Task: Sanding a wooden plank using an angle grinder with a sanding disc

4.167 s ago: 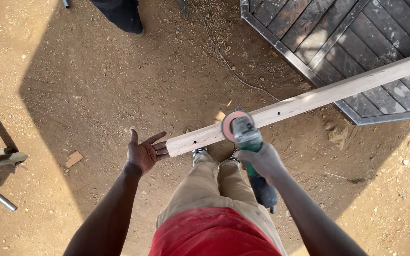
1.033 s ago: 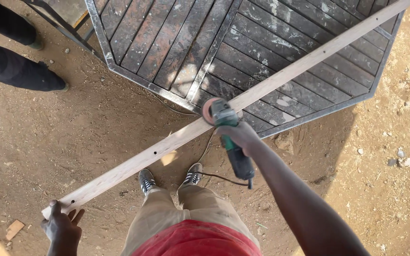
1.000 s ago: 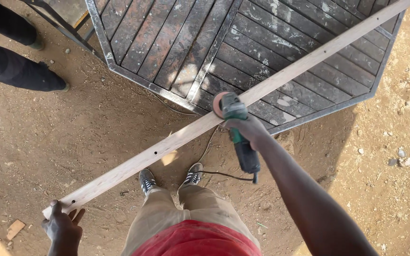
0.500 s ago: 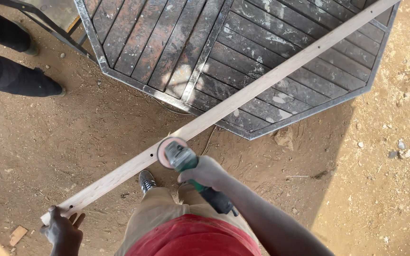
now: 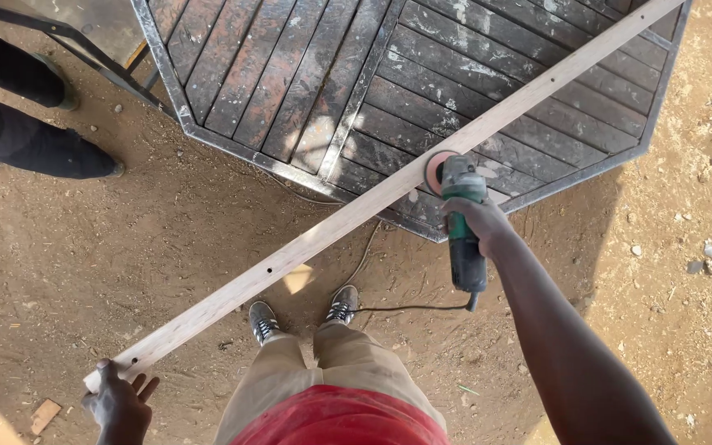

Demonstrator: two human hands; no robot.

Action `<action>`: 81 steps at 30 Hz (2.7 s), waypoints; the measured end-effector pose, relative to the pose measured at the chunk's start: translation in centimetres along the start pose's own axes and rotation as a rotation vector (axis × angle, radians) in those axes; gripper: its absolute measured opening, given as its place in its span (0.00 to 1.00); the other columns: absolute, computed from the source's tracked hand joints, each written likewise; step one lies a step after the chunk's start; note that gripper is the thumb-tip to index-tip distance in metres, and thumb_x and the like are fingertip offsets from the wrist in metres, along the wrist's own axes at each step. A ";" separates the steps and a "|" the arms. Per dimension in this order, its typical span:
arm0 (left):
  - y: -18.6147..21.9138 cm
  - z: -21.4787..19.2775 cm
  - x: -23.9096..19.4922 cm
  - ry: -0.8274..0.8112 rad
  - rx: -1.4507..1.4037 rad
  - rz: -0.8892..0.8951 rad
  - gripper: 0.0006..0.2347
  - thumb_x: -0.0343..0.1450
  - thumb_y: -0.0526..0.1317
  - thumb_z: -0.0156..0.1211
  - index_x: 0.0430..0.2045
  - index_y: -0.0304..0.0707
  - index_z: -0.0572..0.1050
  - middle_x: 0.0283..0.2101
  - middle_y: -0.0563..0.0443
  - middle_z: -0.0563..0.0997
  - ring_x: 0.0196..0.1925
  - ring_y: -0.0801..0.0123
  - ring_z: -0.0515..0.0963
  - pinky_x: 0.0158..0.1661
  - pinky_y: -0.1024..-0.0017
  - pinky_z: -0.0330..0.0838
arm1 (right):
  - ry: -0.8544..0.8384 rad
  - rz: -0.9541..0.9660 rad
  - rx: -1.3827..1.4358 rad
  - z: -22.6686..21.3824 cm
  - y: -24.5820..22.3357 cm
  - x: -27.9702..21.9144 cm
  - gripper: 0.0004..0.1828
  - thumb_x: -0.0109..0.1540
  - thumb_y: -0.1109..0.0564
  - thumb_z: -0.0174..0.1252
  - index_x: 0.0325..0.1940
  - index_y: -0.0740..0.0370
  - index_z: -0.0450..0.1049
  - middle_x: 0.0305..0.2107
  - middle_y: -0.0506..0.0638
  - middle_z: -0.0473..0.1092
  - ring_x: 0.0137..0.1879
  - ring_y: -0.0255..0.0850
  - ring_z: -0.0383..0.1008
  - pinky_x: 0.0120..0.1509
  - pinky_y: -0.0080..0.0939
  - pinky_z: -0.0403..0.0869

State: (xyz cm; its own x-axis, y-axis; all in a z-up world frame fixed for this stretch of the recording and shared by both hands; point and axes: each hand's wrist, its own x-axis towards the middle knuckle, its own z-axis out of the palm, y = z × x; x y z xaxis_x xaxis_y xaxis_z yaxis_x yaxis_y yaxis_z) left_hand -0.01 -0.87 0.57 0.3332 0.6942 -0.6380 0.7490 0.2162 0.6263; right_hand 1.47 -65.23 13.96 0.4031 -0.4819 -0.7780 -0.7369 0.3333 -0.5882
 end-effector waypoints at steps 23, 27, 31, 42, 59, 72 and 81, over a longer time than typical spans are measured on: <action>2.0 -1.5 -2.0 -0.018 0.217 0.010 0.29 0.78 0.61 0.57 0.59 0.35 0.58 0.58 0.31 0.71 0.53 0.50 0.80 0.38 0.51 0.84 | -0.247 0.007 -0.360 10.5 7.5 -7.9 0.12 0.55 0.58 0.68 0.40 0.60 0.76 0.28 0.51 0.77 0.28 0.37 0.74 0.37 0.35 0.76; 3.1 -2.2 -3.3 -0.074 0.283 0.031 0.28 0.78 0.60 0.59 0.57 0.32 0.61 0.57 0.29 0.73 0.54 0.48 0.79 0.40 0.53 0.83 | -0.014 -0.046 -0.075 7.4 6.1 -5.2 0.06 0.50 0.63 0.65 0.29 0.63 0.73 0.21 0.56 0.73 0.23 0.43 0.72 0.30 0.41 0.72; 3.7 -2.9 -2.7 -0.140 0.371 0.067 0.28 0.78 0.59 0.58 0.55 0.28 0.66 0.57 0.29 0.74 0.54 0.48 0.80 0.39 0.56 0.83 | -0.122 -0.073 -0.188 10.9 8.9 -8.5 0.09 0.52 0.64 0.64 0.35 0.64 0.74 0.25 0.55 0.74 0.26 0.41 0.71 0.33 0.39 0.73; 5.8 -5.1 -1.4 -0.438 0.410 0.083 0.27 0.75 0.56 0.54 0.59 0.28 0.67 0.57 0.31 0.76 0.58 0.46 0.78 0.44 0.52 0.80 | -0.356 -0.059 -0.505 25.4 17.6 -19.8 0.20 0.43 0.52 0.74 0.36 0.58 0.79 0.25 0.46 0.73 0.27 0.34 0.69 0.33 0.36 0.70; 7.4 -7.1 0.7 -0.598 0.397 0.005 0.32 0.72 0.60 0.45 0.66 0.35 0.64 0.64 0.38 0.71 0.49 0.42 0.81 0.53 0.53 0.73 | -0.181 0.084 -0.320 27.9 13.6 -19.9 0.13 0.46 0.62 0.69 0.34 0.62 0.78 0.26 0.54 0.77 0.26 0.40 0.74 0.34 0.38 0.73; 7.5 -8.0 2.1 -0.743 0.421 0.034 0.30 0.74 0.58 0.41 0.66 0.36 0.67 0.60 0.30 0.75 0.53 0.41 0.80 0.48 0.52 0.78 | -0.059 0.116 -0.080 21.7 9.0 -14.9 0.17 0.56 0.59 0.65 0.48 0.64 0.72 0.32 0.58 0.76 0.33 0.45 0.75 0.43 0.42 0.76; 7.0 -7.8 2.6 -0.696 0.375 0.068 0.26 0.75 0.58 0.46 0.55 0.34 0.74 0.46 0.35 0.75 0.45 0.42 0.81 0.43 0.58 0.80 | -0.078 0.134 -0.238 23.2 11.3 -17.7 0.10 0.57 0.62 0.66 0.40 0.63 0.74 0.28 0.54 0.75 0.29 0.40 0.73 0.41 0.39 0.75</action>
State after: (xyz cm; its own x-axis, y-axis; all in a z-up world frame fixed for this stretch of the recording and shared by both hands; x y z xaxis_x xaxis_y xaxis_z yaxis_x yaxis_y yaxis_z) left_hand 1.64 7.83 6.77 0.5740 0.0824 -0.8147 0.8159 -0.1426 0.5604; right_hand -1.43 -34.07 15.97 0.3272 -0.3797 -0.8653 -0.8892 0.1861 -0.4179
